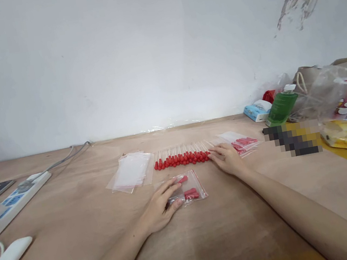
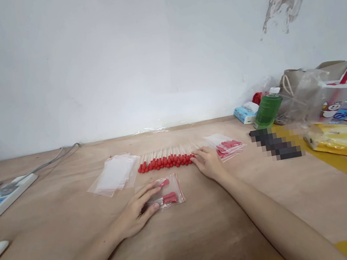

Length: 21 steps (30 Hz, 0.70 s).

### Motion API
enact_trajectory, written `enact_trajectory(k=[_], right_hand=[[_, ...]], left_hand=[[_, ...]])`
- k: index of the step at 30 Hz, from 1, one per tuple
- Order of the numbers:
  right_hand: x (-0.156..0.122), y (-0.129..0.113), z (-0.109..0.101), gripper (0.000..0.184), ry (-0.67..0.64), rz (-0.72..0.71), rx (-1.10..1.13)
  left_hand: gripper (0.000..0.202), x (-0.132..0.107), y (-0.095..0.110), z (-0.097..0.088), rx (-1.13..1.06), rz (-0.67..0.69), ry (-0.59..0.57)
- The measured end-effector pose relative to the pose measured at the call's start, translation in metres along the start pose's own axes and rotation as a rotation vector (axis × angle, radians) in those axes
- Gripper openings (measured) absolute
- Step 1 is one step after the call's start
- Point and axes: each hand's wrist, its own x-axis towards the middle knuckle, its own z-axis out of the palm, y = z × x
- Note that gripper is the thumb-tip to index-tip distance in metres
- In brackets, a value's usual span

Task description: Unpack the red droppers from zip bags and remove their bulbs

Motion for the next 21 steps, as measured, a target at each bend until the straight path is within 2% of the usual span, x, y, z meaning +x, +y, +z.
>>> enact_trajectory(k=[2,5,8,11,16,21], right_hand=[[-0.002,-0.012,-0.002,0.026,0.017,0.038,-0.005],[-0.006,-0.035,-0.005,0.02,-0.137,0.008,0.001],[-0.01,-0.055,-0.006,0.015,-0.344,-0.078,0.026],[-0.012,-0.065,0.0,0.012,-0.456,-0.068,0.088],[-0.014,-0.071,0.014,0.016,-0.503,-0.045,0.213],[-0.014,-0.073,0.014,0.013,-0.494,-0.033,0.338]], left_hand=[[0.034,0.0,-0.002,0.001,0.013,-0.012,0.107],[0.029,0.0,-0.007,0.002,0.012,-0.024,0.214],[0.031,0.001,-0.007,0.002,-0.002,-0.045,0.178],[0.034,0.003,-0.005,0.001,-0.016,-0.06,0.099],[0.037,0.004,-0.004,-0.001,-0.053,-0.044,0.007],[0.036,0.003,-0.008,0.0,-0.064,-0.064,0.015]])
